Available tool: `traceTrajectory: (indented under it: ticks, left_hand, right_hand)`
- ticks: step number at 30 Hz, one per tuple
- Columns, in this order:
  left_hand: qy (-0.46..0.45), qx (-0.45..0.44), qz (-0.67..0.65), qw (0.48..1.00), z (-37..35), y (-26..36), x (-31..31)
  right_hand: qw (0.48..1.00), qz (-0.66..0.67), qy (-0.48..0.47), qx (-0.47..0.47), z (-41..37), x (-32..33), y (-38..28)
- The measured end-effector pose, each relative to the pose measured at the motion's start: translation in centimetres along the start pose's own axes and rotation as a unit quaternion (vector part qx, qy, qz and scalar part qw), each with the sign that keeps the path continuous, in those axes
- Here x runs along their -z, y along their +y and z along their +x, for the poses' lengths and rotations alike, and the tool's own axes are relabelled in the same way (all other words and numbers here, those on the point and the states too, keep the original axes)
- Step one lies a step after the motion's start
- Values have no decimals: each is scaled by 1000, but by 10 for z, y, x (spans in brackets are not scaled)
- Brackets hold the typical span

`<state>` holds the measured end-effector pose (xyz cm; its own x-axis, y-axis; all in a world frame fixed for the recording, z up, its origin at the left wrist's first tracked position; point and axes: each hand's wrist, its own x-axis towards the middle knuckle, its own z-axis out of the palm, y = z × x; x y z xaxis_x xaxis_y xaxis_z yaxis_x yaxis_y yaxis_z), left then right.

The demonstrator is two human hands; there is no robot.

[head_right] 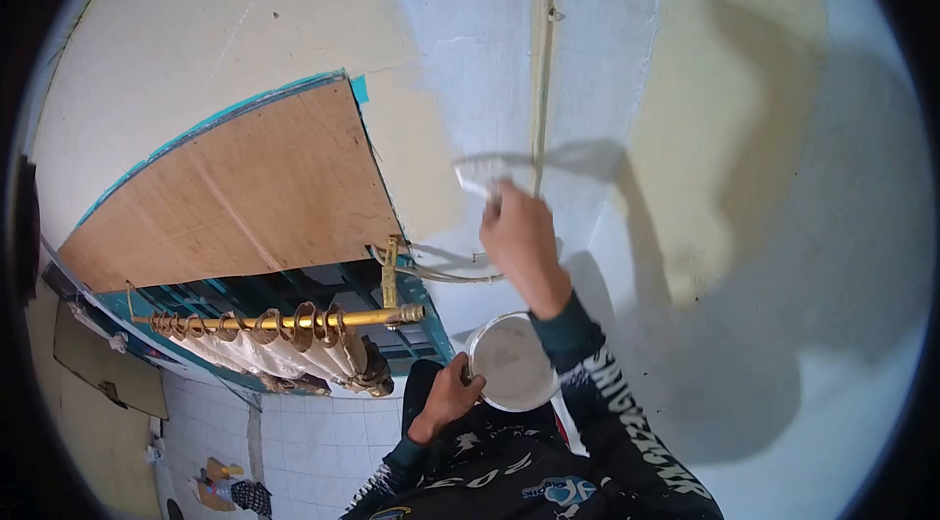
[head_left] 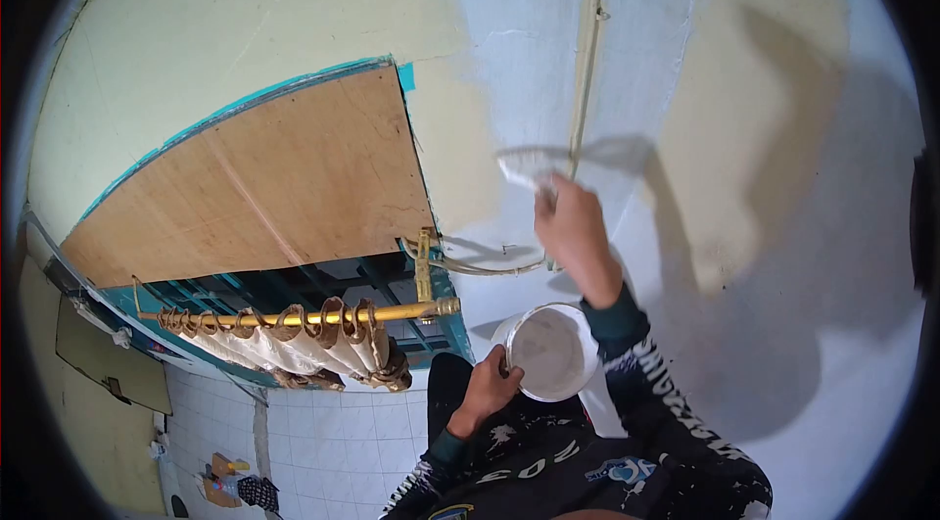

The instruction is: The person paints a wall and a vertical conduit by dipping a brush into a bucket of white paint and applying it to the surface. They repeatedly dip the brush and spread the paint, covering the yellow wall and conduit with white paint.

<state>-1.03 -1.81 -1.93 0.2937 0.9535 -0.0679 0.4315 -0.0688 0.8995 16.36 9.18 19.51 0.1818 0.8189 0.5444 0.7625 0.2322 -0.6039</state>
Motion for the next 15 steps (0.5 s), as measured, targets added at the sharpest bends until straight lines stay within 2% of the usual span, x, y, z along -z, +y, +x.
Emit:
traceTrajectory:
  ticks: [2,6,9,12,14,15]
  left_hand:
    - [-6,-6,16,1000,2,1,1]
    - [-5,-20,36,999,3,3,0]
    - [-2,7,-9,1000,0,8,-1]
    - [1,-11,11,1000,4,-1,-4]
    - [2,-19,31,999,4,-1,-3]
    - [-1,-15,33,999,3,1,-3]
  right_hand:
    - [999,-24,27,35,33,17,-12]
    - [999,-19,18,47,64,59,-48]
    - [997,9,43,63,74,76,-74]
    - [991,8,84,101,100,85,-89]
    - [976,-24,145,161,123,91,-95]
    - [977,-24,144,157,134,95,-94]
